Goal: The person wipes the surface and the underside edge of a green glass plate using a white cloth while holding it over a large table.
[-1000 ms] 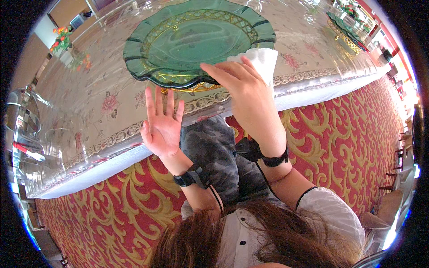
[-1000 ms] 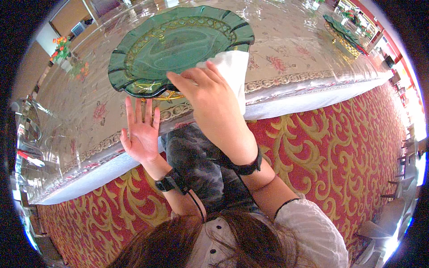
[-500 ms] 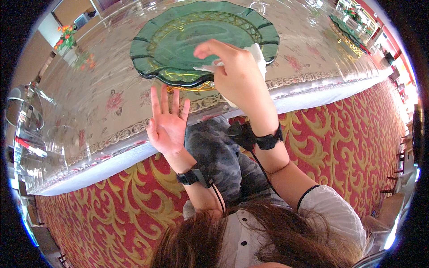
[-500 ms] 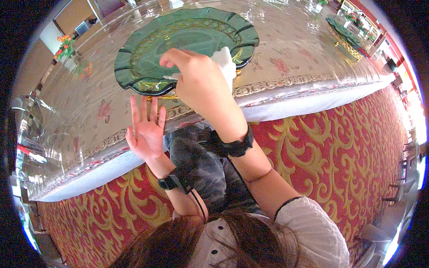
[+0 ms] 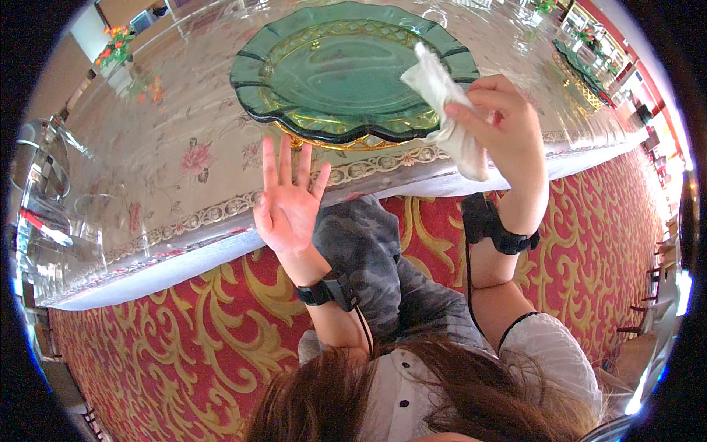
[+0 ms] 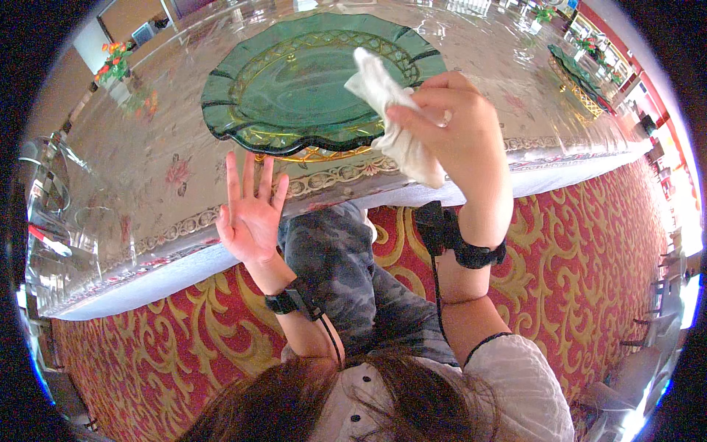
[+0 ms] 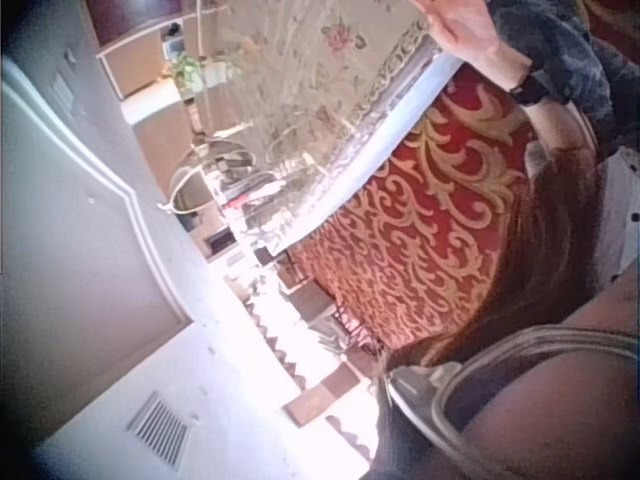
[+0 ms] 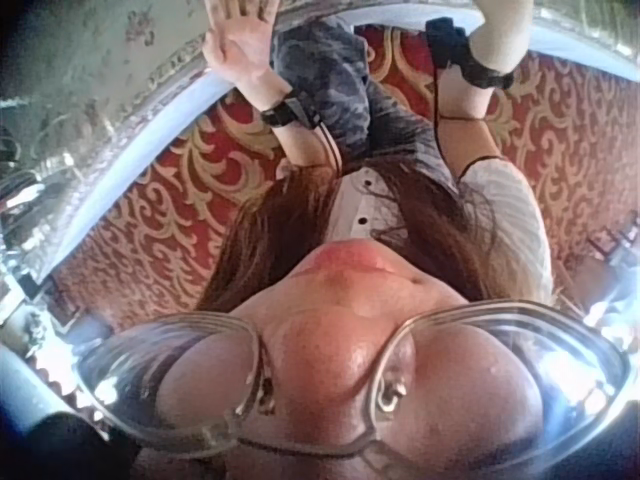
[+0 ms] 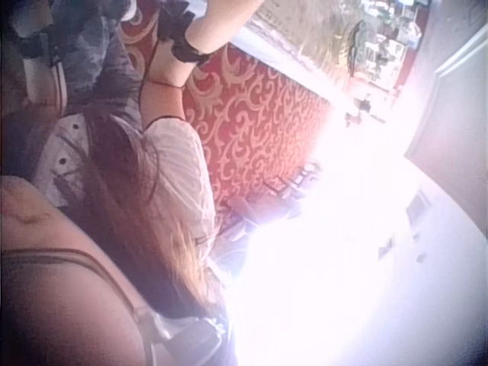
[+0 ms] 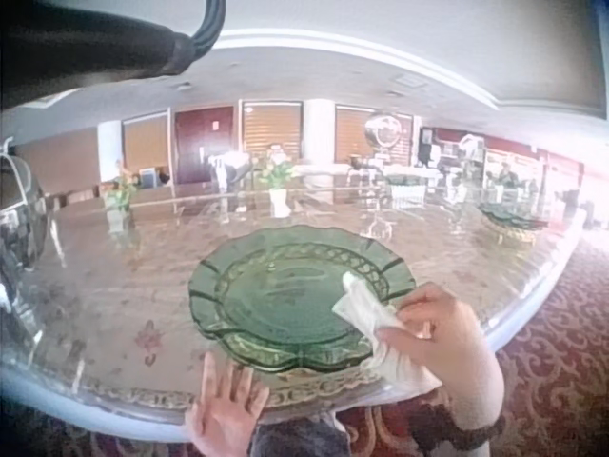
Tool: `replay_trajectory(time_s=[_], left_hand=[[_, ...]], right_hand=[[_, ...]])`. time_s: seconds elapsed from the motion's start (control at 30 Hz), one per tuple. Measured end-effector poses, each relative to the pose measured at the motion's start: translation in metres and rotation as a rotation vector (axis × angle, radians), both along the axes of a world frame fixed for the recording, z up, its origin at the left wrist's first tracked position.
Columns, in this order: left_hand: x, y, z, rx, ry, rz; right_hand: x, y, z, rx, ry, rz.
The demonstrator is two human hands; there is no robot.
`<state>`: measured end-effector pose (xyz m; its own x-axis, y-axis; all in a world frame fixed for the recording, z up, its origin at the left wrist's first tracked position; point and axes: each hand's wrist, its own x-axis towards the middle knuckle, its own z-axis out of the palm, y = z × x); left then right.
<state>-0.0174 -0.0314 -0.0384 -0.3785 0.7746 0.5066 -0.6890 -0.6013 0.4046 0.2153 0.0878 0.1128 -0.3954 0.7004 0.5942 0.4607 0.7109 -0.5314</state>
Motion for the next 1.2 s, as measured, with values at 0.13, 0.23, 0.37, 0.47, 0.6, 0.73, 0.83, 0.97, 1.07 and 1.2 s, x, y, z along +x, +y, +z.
replay_trajectory(time_s=[0.13, 0.23, 0.37, 0.47, 0.6, 0.73, 0.83, 0.97, 1.07, 1.2], left_hand=[[0.001, -0.001, 0.002, -0.016, 0.002, 0.008], [0.001, -0.001, 0.002, -0.018, -0.004, 0.011], [0.002, -0.001, 0.002, -0.013, -0.013, 0.003], [0.001, -0.001, 0.002, -0.005, -0.01, -0.002], [0.001, -0.001, 0.002, -0.016, -0.032, -0.022], [0.001, -0.001, 0.001, -0.02, -0.029, -0.019], [0.0, -0.001, 0.002, -0.016, -0.022, -0.024], [0.001, -0.001, 0.001, -0.016, -0.03, -0.019], [0.001, -0.001, 0.001, -0.022, -0.022, -0.013], [0.001, 0.0, 0.001, -0.028, -0.019, -0.001]], right_hand=[[0.002, -0.002, -0.001, -0.004, 0.367, 0.217], [-0.002, -0.003, -0.008, -0.112, 0.668, 0.498], [-0.013, 0.002, -0.018, -0.478, 0.905, 0.708], [-0.026, 0.009, -0.021, -0.571, 0.88, 0.8], [-0.045, 0.016, -0.022, -0.254, 0.542, 0.31], [-0.044, 0.01, -0.022, 0.259, 0.092, 0.222], [-0.041, 0.008, -0.016, 0.373, -0.193, 0.233], [-0.027, -0.008, -0.015, 0.282, -0.285, 0.26], [-0.026, -0.008, -0.015, 0.369, -0.335, 0.301], [-0.031, 0.007, -0.011, 0.356, -0.424, 0.362]])
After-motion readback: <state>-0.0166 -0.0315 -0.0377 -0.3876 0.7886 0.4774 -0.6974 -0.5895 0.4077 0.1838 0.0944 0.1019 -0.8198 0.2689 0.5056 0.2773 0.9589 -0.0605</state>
